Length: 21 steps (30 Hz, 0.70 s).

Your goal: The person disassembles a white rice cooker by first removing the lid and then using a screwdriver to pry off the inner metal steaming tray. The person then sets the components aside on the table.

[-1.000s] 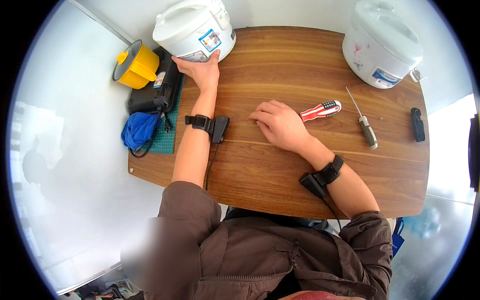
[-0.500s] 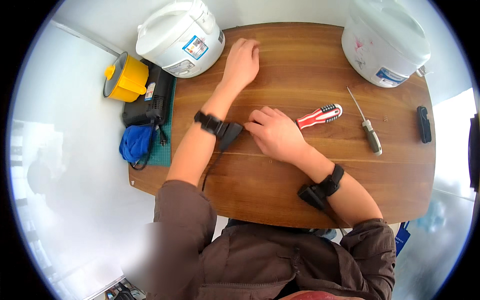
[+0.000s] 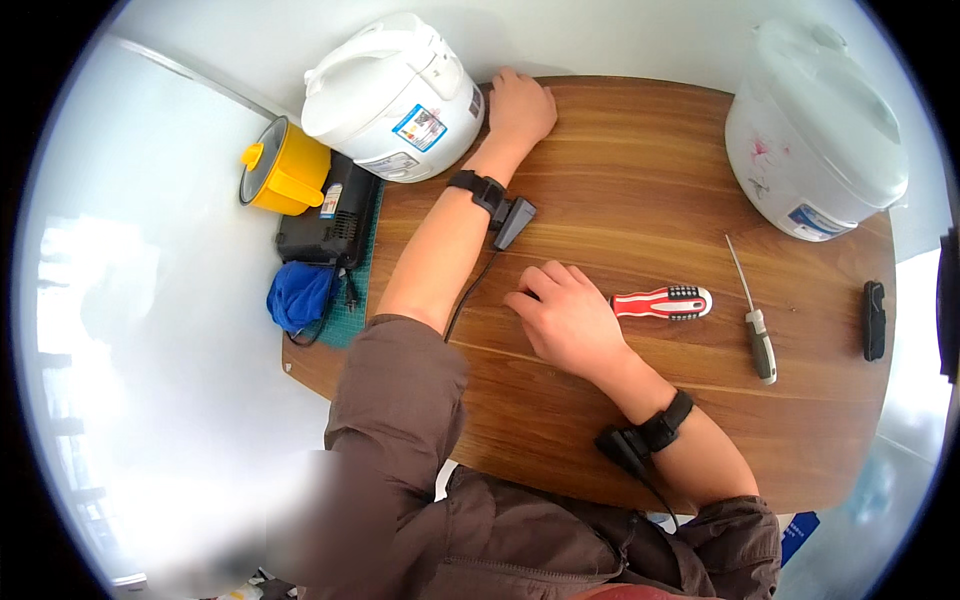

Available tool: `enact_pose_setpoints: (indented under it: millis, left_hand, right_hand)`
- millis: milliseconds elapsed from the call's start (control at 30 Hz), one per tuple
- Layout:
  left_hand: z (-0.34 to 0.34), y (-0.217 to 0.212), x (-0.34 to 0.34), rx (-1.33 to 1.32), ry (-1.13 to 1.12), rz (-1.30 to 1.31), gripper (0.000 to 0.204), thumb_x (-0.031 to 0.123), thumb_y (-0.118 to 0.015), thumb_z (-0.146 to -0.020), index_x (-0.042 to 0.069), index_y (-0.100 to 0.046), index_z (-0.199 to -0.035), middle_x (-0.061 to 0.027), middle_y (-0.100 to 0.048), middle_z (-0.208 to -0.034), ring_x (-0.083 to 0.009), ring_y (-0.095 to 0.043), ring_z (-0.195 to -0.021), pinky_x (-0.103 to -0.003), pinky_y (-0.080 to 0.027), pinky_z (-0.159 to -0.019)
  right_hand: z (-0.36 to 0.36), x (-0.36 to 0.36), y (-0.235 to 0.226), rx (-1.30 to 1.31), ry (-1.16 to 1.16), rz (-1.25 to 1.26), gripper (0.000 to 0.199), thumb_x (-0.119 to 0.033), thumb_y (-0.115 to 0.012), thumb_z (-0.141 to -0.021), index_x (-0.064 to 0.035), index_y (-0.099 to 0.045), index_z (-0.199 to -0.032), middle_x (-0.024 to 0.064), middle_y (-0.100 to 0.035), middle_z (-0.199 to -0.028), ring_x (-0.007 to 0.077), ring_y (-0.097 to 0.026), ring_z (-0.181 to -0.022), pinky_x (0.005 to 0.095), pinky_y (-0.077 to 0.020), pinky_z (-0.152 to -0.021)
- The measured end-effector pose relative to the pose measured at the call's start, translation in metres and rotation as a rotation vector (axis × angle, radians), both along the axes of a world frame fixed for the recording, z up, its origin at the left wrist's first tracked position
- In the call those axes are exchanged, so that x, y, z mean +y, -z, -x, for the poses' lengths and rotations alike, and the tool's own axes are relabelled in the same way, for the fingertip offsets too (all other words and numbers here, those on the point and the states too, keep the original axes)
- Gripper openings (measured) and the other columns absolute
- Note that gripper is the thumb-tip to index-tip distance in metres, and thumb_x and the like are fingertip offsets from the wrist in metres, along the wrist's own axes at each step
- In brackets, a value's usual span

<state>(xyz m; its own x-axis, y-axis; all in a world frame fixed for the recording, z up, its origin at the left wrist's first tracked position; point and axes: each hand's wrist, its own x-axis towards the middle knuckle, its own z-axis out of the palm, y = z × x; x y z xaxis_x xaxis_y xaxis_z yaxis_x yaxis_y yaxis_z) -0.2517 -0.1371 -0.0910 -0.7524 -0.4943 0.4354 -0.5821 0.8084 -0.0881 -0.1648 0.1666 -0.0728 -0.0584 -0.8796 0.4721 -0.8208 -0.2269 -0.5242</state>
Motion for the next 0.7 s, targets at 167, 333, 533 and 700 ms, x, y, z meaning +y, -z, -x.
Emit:
enact_pose_setpoints:
  millis: [167, 333, 533, 700]
  left_hand:
    - [-0.003, -0.005, -0.002, 0.068, 0.047, 0.005, 0.031, 0.021, -0.065, -0.094, -0.009, -0.067, -0.099, -0.0274, -0.063, -0.108, -0.0429, -0.062, -0.104, -0.049, -0.054, -0.091]
    - [-0.003, -0.014, -0.002, 0.028, 0.094, 0.044, 0.016, 0.008, -0.07, -0.085, -0.005, -0.068, -0.094, -0.0237, -0.066, -0.104, -0.0413, -0.065, -0.1, -0.048, -0.054, -0.089]
    - [0.001, -0.022, -0.01, -0.069, 0.066, 0.112, 0.005, -0.001, -0.07, -0.079, -0.002, -0.072, -0.084, -0.0229, -0.071, -0.094, -0.0405, -0.07, -0.094, -0.046, -0.057, -0.085]
    - [0.004, -0.01, -0.025, 0.164, 0.096, 0.096, 0.002, 0.0, -0.069, -0.081, -0.001, -0.07, -0.081, -0.0232, -0.071, -0.085, -0.0416, -0.071, -0.084, -0.049, -0.057, -0.08]
  right_hand:
    - [-0.001, 0.0, -0.003, -0.019, -0.001, 0.013, 0.014, -0.01, -0.067, -0.08, -0.0075, -0.071, -0.093, 0.0081, -0.059, -0.096, 0.0281, -0.058, -0.098, 0.0391, -0.0491, -0.088]
    - [0.001, -0.001, -0.004, -0.006, -0.005, 0.003, 0.015, -0.01, -0.067, -0.08, -0.008, -0.071, -0.095, 0.008, -0.059, -0.096, 0.028, -0.058, -0.099, 0.0393, -0.0492, -0.088]
    - [-0.001, -0.001, -0.005, -0.021, -0.011, 0.008, 0.016, -0.009, -0.068, -0.081, -0.0083, -0.072, -0.096, 0.0069, -0.06, -0.096, 0.0276, -0.059, -0.099, 0.0403, -0.0495, -0.089]
    - [-0.002, -0.003, -0.004, -0.043, -0.014, 0.033, 0.016, -0.008, -0.069, -0.08, -0.008, -0.072, -0.096, 0.0063, -0.06, -0.095, 0.0272, -0.059, -0.098, 0.0407, -0.0499, -0.088]
